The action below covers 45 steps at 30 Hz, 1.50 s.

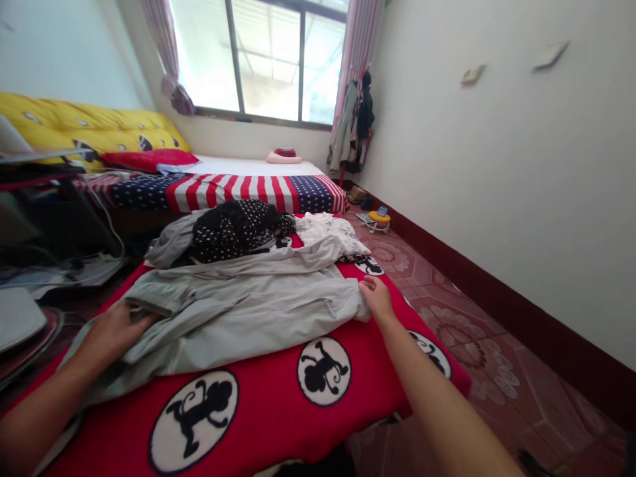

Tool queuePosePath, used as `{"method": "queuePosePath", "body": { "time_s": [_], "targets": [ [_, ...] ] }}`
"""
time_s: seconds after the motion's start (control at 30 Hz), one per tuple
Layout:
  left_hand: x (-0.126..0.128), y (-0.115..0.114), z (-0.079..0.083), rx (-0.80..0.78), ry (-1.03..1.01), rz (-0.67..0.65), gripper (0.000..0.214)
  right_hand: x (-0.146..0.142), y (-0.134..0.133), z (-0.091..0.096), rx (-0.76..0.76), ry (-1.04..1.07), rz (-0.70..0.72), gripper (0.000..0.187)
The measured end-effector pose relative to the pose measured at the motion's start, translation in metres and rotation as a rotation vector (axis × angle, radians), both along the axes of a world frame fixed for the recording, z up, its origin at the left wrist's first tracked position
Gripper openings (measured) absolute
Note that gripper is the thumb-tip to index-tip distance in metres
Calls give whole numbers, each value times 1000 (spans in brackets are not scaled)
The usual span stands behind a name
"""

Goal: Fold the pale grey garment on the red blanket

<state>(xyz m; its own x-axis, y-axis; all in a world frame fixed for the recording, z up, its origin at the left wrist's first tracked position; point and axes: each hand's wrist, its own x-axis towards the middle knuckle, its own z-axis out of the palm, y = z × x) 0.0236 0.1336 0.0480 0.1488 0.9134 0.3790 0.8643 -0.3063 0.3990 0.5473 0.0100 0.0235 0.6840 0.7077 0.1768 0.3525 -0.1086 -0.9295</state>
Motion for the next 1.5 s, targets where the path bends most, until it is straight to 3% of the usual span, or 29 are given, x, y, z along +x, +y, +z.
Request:
{"method": "queuePosePath", "body": {
  "time_s": [0.1, 0.17, 0.3, 0.37, 0.47, 0.6, 0.7, 0.8, 0.87, 0.93, 1.03, 1.1, 1.2, 1.4, 1.5],
  "targets": [
    [12, -36, 2, 250, -30, 101, 45, -4, -20, -13, 6, -100, -15, 48],
    [21, -67, -1, 379, -52, -20, 37, -8, -35, -18, -29, -150, -9, 53],
    [31, -112, -26, 367, 59, -427, 24, -25, -52, -19, -167, -303, 66, 67],
    [27, -122, -39, 357, 99, -446, 31, -32, -53, -19, -203, -404, 105, 73],
    [5, -122, -45, 330, 67, -257, 47, -35, -51, -23, -197, -488, 146, 74],
    [-39, -105, -36, 265, 27, 24, 53, -22, -43, -41, -208, -583, 208, 65],
    [-65, -89, -30, 78, 55, 91, 52, -11, -36, -50, -228, -615, 215, 60],
    [-73, -77, -26, -169, 54, 89, 54, -17, -31, -39, -193, -755, 104, 52],
    [-71, -74, -24, -233, -52, 99, 51, -36, -28, -26, -65, -875, -15, 46],
    [-66, -73, -21, -244, -178, 107, 40, -66, -23, -13, 92, -912, -5, 38],
    [-63, -75, -17, -257, -303, 99, 31, -126, -12, -5, 223, -814, 336, 23],
    [-64, -78, -17, -254, -402, 99, 41, -168, -3, -6, 210, -759, 587, 18],
    [-69, -82, -21, -221, -551, 136, 58, -221, 13, -9, 167, -739, 784, 28],
    [-81, -79, -34, -180, -568, 268, 63, -291, 51, -1, 76, -724, 784, 55],
    [-82, -78, -35, -182, -425, 307, 52, -312, 69, 8, -31, -725, 779, 46]
  ]
}}
